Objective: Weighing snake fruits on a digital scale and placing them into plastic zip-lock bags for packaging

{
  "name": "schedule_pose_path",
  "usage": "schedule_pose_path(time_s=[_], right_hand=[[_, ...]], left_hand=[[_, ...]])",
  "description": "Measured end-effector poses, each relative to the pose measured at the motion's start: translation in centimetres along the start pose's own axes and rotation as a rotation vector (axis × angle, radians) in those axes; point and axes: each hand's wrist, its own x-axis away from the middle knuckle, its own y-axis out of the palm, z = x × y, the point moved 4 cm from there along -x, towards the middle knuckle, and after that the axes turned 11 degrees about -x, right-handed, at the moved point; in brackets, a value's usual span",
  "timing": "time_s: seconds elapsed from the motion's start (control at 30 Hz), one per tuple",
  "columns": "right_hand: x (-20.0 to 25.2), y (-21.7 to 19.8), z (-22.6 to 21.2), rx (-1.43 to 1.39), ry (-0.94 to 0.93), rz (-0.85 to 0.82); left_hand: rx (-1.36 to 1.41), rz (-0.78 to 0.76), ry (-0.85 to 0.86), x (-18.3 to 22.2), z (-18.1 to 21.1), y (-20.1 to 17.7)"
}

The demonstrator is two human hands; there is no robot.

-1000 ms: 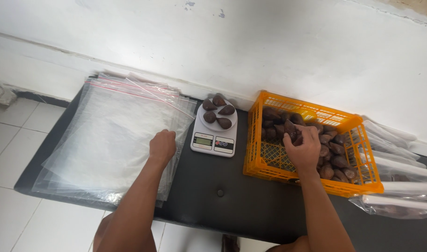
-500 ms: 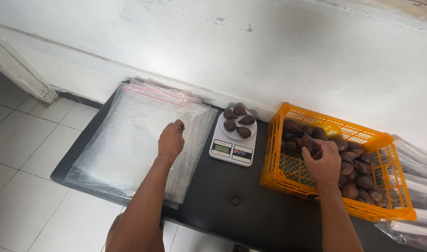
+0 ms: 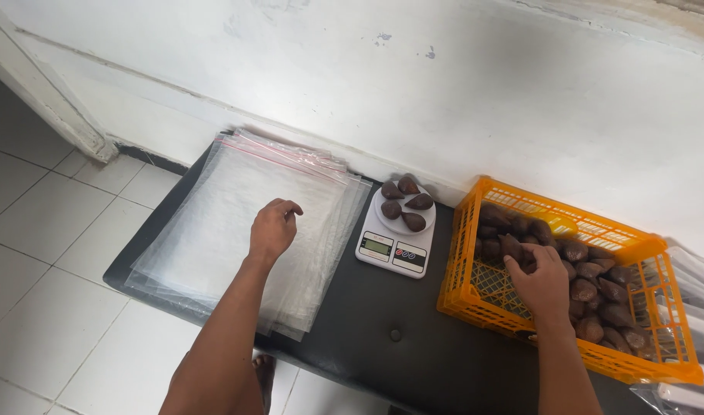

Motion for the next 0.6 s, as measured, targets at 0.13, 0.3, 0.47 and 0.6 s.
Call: schedule_pose_path(time_s=[0.13, 0.3, 0.47, 0.6], right_hand=[[-0.3, 0.6, 0.4, 0.033, 0.136, -0.170], [-0.1, 1.8, 1.2, 0.018, 0.303, -0.434], [-0.2, 3.7, 5.2, 0.126, 0.268, -0.602], [0.1, 4.6, 7.1, 0.151, 0.280, -0.689]], left_hand=[[-0.038, -0.044, -0.027, 0.2, -1.5, -0.2], [-0.159, -0.197, -0.016, 1.1, -3.6, 0.1], [-0.158, -0.213, -0.004, 1.8, -7.6, -0.9], [-0.176, -0.086, -0.066, 1.9, -12.8, -1.8]])
